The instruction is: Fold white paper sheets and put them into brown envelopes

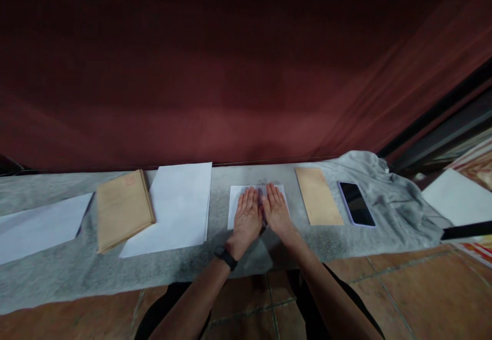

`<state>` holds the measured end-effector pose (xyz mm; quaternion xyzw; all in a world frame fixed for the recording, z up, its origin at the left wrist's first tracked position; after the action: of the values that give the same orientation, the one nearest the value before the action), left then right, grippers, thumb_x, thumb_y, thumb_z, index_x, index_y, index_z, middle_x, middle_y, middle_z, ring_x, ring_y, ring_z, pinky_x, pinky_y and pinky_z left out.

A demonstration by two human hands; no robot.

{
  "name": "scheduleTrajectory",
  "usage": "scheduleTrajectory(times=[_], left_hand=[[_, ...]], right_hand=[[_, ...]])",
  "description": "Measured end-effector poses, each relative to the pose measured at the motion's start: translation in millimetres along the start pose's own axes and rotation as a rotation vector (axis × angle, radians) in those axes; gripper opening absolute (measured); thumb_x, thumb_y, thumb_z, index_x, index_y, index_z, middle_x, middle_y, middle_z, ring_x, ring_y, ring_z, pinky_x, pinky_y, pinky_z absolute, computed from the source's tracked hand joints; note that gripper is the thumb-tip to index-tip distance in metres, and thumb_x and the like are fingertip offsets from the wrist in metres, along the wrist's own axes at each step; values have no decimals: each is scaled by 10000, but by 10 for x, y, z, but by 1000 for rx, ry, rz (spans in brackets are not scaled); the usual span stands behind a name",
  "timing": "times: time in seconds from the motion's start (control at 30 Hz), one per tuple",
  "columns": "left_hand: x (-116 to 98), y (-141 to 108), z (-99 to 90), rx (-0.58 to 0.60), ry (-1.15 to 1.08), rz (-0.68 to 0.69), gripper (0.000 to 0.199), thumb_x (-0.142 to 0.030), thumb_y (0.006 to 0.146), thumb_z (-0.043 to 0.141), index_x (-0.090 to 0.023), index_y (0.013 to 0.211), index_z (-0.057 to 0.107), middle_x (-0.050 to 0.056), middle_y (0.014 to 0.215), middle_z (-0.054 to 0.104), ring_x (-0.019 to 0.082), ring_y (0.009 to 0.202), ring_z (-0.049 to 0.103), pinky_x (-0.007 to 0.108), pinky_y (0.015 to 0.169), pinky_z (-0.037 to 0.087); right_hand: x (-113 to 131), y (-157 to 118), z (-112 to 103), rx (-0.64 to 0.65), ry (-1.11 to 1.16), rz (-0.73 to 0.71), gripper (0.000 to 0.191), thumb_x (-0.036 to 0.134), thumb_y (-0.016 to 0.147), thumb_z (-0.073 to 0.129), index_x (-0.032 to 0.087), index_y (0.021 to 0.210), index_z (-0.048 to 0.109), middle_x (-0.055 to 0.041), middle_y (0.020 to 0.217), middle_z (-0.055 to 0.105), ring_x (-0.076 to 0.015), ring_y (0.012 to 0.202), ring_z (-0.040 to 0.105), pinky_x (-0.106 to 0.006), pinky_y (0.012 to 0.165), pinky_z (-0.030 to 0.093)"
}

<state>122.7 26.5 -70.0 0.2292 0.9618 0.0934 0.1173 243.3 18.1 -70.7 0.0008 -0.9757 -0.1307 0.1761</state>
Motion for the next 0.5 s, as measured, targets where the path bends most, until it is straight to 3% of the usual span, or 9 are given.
scheduleTrajectory(times=[0.1,0.23,0.5], left_hand=[[-109,19,66,27,2,59,622,-171,968,369,-86,1579,288,171,1630,339,263,1538,252,498,1253,254],[-60,35,72,50,31,20,609,-164,968,363,-110,1573,320,152,1628,352,262,1529,278,495,1252,253],[95,27,58,-6,48,-69,573,-238,1008,309,-1,1526,365,222,1599,369,286,1528,270,495,1236,286]], right_hand=[[143,44,74,47,66,-35,571,364,1091,181,86,1518,441,-135,1572,440,-224,1499,341,-448,1238,267],[133,52,106,60,45,-52,560,366,1093,205,89,1499,473,-138,1565,450,-225,1492,354,-450,1248,236],[20,19,71,1,-101,-81,526,368,1068,358,126,1527,439,-161,1612,360,-285,1497,338,-486,1217,262]])
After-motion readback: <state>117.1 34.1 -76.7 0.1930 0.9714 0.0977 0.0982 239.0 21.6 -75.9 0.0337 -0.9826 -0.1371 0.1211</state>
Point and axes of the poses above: each hand's wrist, its own y-axis towards the middle knuckle, its own z-axis out of the palm, x = y × z, the point moved 3 cm from there along y, towards the middle knuckle
